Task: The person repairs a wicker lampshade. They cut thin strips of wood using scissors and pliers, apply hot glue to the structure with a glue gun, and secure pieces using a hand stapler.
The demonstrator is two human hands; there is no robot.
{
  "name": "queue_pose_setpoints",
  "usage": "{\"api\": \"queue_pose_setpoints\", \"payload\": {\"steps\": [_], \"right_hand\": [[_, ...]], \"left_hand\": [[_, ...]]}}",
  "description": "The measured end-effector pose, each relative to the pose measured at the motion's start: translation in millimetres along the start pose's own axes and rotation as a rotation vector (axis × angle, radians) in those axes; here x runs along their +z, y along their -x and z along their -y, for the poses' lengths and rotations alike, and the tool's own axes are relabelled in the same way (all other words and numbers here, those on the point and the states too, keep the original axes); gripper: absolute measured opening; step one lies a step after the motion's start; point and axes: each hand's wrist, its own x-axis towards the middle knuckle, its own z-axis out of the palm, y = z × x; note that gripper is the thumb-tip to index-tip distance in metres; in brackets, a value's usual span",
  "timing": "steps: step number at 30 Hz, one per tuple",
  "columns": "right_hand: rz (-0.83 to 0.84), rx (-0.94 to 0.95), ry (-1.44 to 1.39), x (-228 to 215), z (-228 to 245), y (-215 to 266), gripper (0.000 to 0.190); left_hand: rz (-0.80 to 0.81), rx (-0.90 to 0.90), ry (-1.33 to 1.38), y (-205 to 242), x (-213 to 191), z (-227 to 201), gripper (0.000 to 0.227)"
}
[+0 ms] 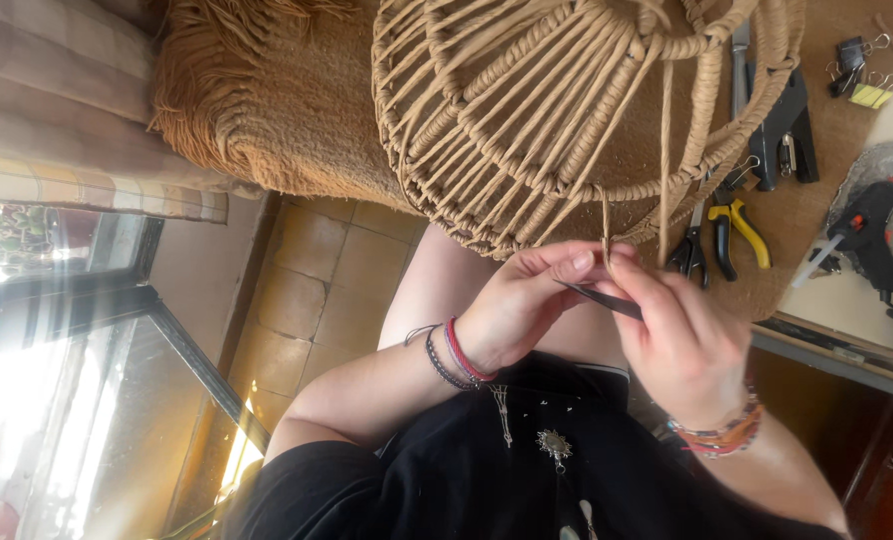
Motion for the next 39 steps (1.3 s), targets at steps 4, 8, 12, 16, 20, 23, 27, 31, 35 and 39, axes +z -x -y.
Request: {"api": "queue_pose_setpoints", "payload": {"steps": [4, 8, 12, 16, 20, 23, 27, 31, 35, 39], "right_hand": [[-0.134, 0.095, -0.184, 21, -1, 18, 0.021], [0.129, -0.040, -0.018, 6, -37, 17, 0.027], [0.164, -0.257, 0.137, -6, -77, -25, 0.027], [0.234, -0.253, -0.029, -1, -68, -6, 0.021], [0.344, 0.061, -0.371, 9, -27, 23, 0.018], [0.362, 0.254, -0.512, -14, -28, 11, 0.045], [0.295, 0.418, -0.513, -33, -32, 16, 0.032], [0.233, 0.272, -0.199, -37, -25, 14, 0.028], [0.122, 0.111, -0.064, -36, -23, 17, 0.016], [0.123, 0.048, 0.019, -35, -26, 26, 0.017]], "left_hand": [[-0.146, 0.010, 0.065, -3, -1, 12, 0.026], [-0.072, 0.036, 0.016, 2, 0, -3, 0.019], [-0.108, 0.095, -0.016, 1, -2, 3, 0.017], [-0.136, 0.204, -0.133, 2, -3, -2, 0.014], [-0.155, 0.186, -0.277, 5, 2, -14, 0.015], [-0.202, 0.174, -0.254, 3, -15, 4, 0.020], [-0.253, 0.133, -0.330, 5, -11, 2, 0.027], [-0.330, 0.189, -0.330, 7, -10, 3, 0.022], [-0.339, 0.265, -0.567, 11, 0, -12, 0.021], [-0.367, 0.237, -0.743, 13, 3, -19, 0.022]]}}
